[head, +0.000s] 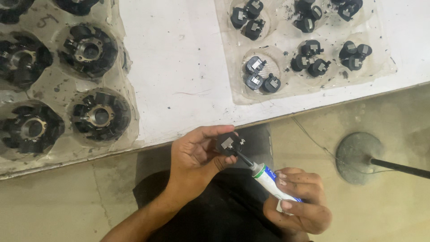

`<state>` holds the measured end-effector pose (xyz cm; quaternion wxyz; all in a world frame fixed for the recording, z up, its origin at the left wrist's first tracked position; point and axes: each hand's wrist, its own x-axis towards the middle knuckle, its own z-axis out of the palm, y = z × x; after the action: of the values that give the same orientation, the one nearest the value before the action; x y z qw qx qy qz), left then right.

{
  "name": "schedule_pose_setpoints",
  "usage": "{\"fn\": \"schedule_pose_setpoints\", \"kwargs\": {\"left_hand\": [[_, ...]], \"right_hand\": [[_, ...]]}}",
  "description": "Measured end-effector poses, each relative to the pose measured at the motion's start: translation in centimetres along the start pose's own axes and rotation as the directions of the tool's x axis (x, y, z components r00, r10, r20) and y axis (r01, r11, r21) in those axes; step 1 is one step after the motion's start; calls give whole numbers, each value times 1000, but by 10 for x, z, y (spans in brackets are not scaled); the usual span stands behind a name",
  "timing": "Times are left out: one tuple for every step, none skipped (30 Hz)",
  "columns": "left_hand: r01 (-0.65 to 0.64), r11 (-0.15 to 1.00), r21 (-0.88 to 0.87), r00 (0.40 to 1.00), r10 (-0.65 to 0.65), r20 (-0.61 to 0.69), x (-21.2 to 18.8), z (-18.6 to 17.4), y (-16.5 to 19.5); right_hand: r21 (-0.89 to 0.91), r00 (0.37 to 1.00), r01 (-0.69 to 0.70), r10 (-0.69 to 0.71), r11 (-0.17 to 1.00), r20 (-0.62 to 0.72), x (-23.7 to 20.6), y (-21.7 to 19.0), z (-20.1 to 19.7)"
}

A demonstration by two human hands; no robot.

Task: The person picks up small black rotor-like plastic parts from a tray one at a time and squeezes adhesive from a tube onto each part, then places the treated part back into the tray. At the end the person wipes the adhesive tube with a cloth.

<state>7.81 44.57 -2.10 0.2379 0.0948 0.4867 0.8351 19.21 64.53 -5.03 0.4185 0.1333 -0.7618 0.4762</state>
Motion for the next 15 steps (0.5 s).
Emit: {"fn": "schedule_pose_setpoints", "kwargs": {"left_hand": [[-2, 999, -33, 1000, 2, 1, 0, 1, -2], [18, 999, -44, 1000, -17, 9, -1, 1, -4], [37, 998, -56, 999, -36, 17, -1, 2, -6], [60, 996, -69, 998, -59, 25, -2, 3, -8], [87, 992, -92, 996, -85, 26, -3, 5, -10], [109, 988, -112, 994, -107, 28, -4, 6, -11], [132, 982, -134, 991, -130, 30, -6, 6, -12], [159, 975, -155, 987, -155, 38, -8, 7, -13], [182, 968, -175, 983, -176, 47, -8, 7, -13], [202, 960, -195, 979, -194, 57, -8, 6, -14], [201, 958, -202, 979, -191, 68, -8, 6, -15], [202, 957, -211, 979, -189, 79, -7, 6, -16], [203, 954, -219, 978, -188, 89, -7, 6, -16], [189, 959, -209, 980, -172, 99, -7, 6, -17], [177, 964, -200, 981, -158, 109, -8, 6, -17]], "right_hand": [[-3, 1000, 10, -10, 1000, -9, 1, -1, 1], [-8, 999, -15, 15, 1000, -32, 2, -1, 3], [-13, 998, -40, 39, 999, -54, 2, -1, 5], [-18, 995, -69, 68, 997, -76, 2, -2, 7], [3, 991, -22, 22, 1000, -135, 3, -1, 10], [22, 980, 32, -27, 999, -196, 3, 3, 14], [38, 964, 87, -74, 996, -255, 4, 6, 15], [57, 973, 95, -81, 994, -218, 5, 7, 13], [78, 979, 107, -92, 991, -181, 6, 9, 10], [100, 984, 121, -106, 988, -144, 7, 12, 6], [101, 988, 76, -61, 992, -145, 4, 11, 5], [102, 989, 29, -14, 994, -145, 0, 8, 4], [103, 989, -19, 34, 994, -145, -2, 8, 2], [88, 992, -4, 15, 996, -123, -4, 8, 1], [71, 995, 10, -2, 997, -101, -5, 8, 0]]}}
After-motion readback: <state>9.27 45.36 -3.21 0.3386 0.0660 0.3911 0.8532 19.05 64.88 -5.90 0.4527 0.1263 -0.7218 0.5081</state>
